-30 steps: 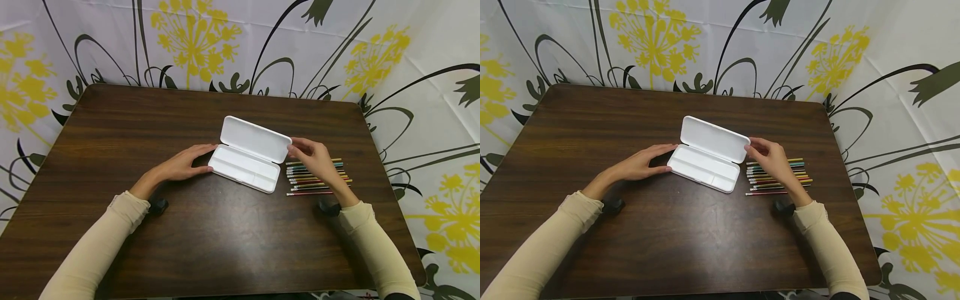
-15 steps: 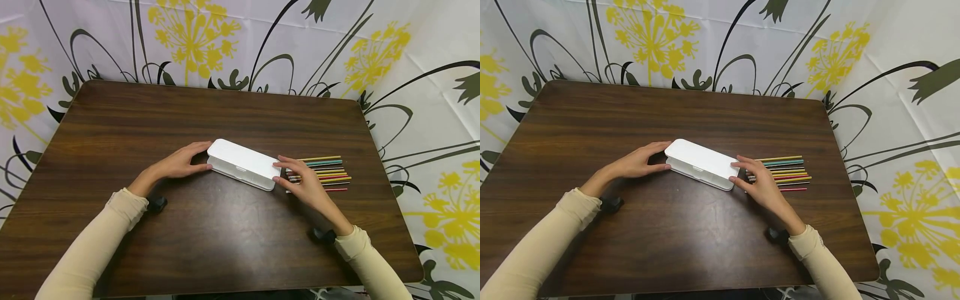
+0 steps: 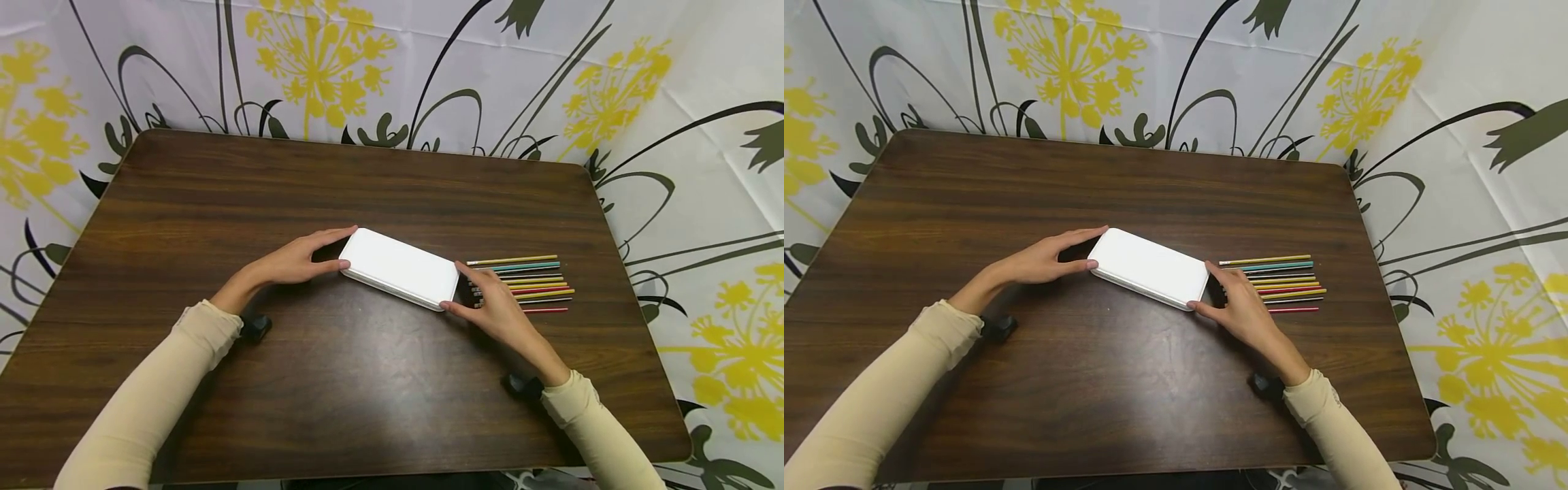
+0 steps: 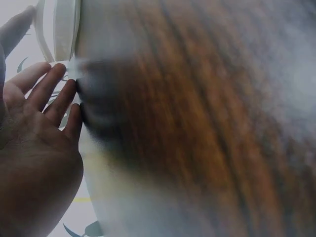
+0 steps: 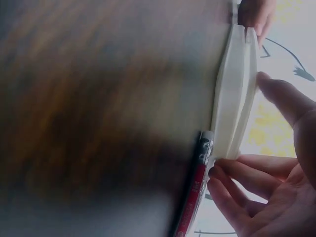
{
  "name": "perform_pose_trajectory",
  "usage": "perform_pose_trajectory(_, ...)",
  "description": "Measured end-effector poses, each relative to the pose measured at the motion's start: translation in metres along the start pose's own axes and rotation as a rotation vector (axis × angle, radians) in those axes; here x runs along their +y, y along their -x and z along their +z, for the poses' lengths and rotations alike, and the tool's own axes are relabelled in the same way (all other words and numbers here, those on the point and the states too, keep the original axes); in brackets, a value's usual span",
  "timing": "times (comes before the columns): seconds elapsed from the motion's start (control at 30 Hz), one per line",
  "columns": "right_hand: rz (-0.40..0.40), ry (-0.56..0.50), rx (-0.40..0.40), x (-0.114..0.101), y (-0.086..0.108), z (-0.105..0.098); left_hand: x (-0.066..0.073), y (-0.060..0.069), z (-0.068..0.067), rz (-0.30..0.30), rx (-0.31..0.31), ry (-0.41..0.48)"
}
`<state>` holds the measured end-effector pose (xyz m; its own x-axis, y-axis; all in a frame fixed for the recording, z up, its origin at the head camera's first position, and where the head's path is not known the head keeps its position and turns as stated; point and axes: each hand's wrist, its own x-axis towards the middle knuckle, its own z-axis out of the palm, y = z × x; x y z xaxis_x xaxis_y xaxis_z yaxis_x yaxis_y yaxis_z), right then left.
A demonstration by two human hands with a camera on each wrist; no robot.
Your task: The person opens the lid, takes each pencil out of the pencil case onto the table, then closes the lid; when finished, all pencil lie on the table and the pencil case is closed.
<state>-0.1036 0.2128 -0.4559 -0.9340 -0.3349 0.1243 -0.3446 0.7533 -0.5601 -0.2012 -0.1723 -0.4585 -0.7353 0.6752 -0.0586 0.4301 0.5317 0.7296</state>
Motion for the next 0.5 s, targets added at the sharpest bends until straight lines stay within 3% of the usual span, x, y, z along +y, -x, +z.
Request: perform_pose_trajectory(0.5,-0.037,0.015,0.036,-0.0001,0.0004,0.0025,0.0023,0.0020,-0.0001,0.010,0.004,-0.018)
